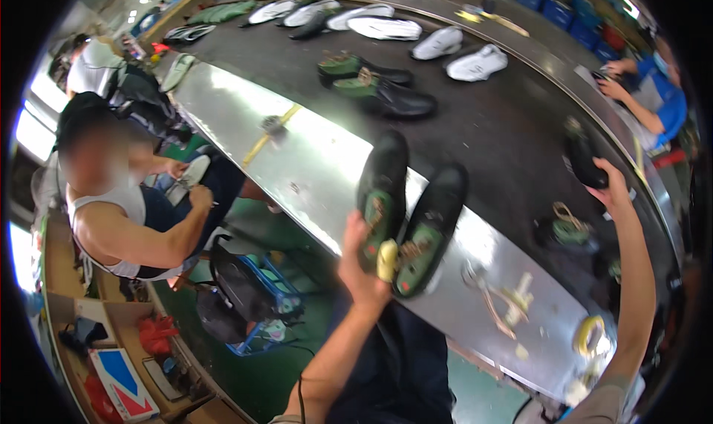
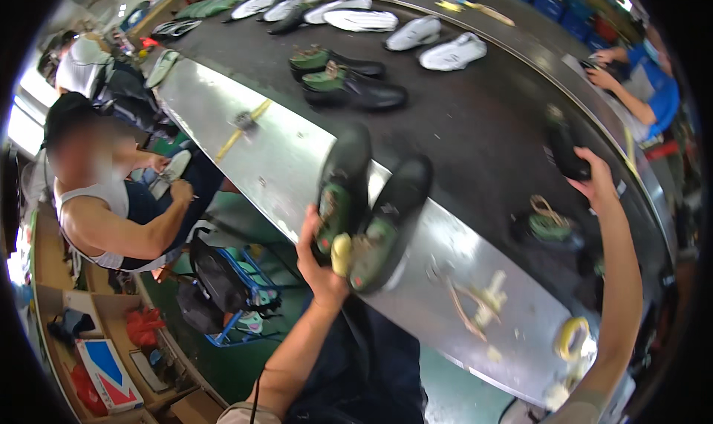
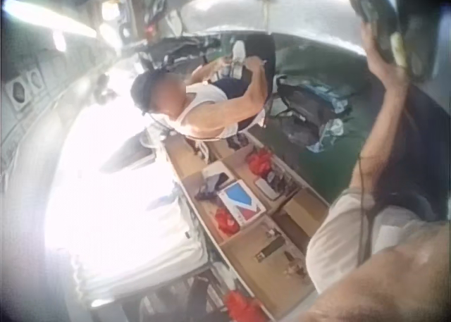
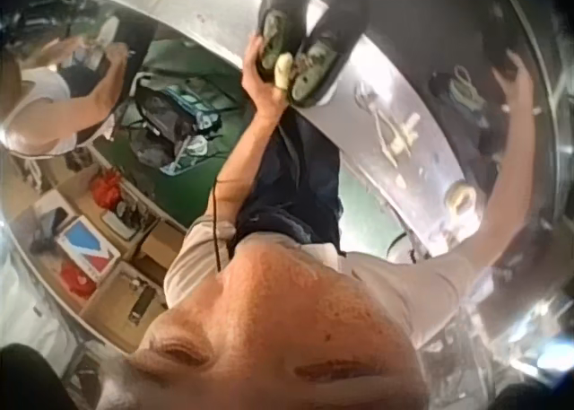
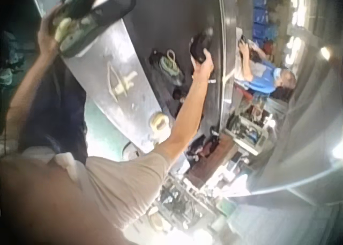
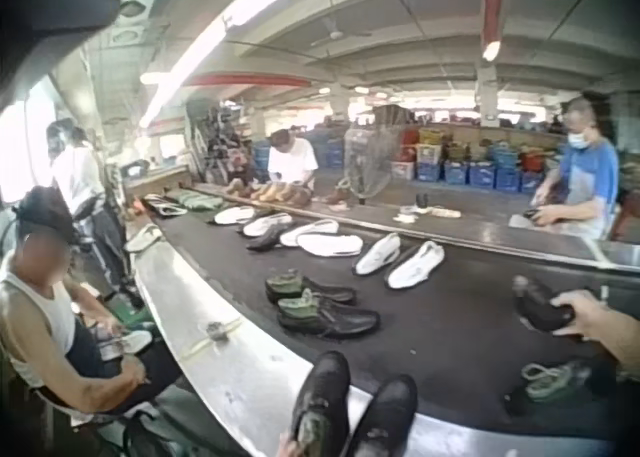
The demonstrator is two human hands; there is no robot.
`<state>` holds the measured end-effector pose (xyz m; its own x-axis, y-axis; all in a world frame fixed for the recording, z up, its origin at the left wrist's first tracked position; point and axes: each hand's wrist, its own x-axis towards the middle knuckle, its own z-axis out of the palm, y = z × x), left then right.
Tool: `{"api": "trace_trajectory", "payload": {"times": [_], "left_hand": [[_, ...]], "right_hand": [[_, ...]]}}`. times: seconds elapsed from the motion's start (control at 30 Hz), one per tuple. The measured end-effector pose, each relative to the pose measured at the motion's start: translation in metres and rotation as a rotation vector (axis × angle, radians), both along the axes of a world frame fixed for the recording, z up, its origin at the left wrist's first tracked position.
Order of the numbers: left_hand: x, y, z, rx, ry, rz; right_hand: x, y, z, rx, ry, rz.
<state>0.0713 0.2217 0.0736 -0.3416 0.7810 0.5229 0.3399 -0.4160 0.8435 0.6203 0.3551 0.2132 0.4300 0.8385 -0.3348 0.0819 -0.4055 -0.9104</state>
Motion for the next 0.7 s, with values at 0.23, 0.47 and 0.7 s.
{"api": "trace_trajectory", "payload": {"times": [0.23,0.47,0.7], "left_hand": [[-0.017,-0.058,0.018,-0.109,-0.11,-0.154],[-0.083,-0.182,0.025,-0.482,-1.267,-0.862],[-0.114,-0.268,0.0,-0.902,-0.803,-1.25]], "right_hand": [[-0.187,-0.199,0.088,0.448,-0.102,0.359],[-0.303,-0.277,0.073,0.195,0.101,0.896],[-0.376,-0.277,0.009,-0.027,0.001,1.429]]}}
